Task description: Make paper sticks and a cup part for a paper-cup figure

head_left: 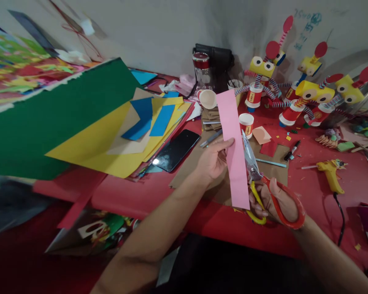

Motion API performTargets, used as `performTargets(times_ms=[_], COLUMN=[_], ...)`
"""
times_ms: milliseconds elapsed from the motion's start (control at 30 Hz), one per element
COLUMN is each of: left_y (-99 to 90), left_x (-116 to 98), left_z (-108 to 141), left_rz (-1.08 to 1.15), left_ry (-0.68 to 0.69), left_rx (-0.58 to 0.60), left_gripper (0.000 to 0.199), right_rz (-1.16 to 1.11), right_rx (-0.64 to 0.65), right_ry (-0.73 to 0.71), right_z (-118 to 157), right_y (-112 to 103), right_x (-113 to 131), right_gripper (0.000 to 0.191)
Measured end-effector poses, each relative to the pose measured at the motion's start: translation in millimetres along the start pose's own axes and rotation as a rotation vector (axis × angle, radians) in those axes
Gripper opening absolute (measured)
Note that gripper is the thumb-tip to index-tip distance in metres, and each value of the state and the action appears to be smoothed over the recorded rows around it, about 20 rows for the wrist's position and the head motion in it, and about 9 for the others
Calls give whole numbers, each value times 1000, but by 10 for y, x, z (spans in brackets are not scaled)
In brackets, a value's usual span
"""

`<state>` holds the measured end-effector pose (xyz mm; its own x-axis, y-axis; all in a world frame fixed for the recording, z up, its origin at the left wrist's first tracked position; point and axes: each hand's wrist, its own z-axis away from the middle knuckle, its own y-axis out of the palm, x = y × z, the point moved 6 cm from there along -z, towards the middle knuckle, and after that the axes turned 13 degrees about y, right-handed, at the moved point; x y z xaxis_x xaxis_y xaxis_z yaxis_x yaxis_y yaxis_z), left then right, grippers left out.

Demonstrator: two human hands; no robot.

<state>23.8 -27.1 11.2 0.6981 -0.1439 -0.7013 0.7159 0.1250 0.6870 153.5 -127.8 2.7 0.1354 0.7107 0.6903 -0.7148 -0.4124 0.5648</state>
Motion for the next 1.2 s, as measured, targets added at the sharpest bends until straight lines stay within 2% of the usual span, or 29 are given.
performTargets(times_ms=[133, 233, 500, 633, 900, 1067, 1200], left_y=[-12, 7, 26, -11, -1, 10, -7], left_x=[-37, -47, 40, -23, -63, -61, -95], left_z=[-50, -20, 57, 18, 26, 31, 6], left_rz=[-21, 7, -12, -10, 2, 44, 41], left_ry=[47, 86, 47, 77, 74, 24, 72], left_rx=[-29, -45, -34, -74, -61, -135, -143], left_gripper=[10, 11, 9, 13, 19, 6, 12], right_rz=[26, -3, -92, -102, -119, -79, -51], right_rx=[34, 14, -47, -51, -42, -40, -15], right_ry=[11, 3, -43, 8, 0, -5, 5], right_z=[-16, -43, -61, -30, -8, -2, -17], right_y=[33, 19, -34, -36, -43, -12, 10], right_x=[-27, -57, -50, -11, 5, 4, -28], right_gripper=[70, 71, 59, 65, 67, 71, 70])
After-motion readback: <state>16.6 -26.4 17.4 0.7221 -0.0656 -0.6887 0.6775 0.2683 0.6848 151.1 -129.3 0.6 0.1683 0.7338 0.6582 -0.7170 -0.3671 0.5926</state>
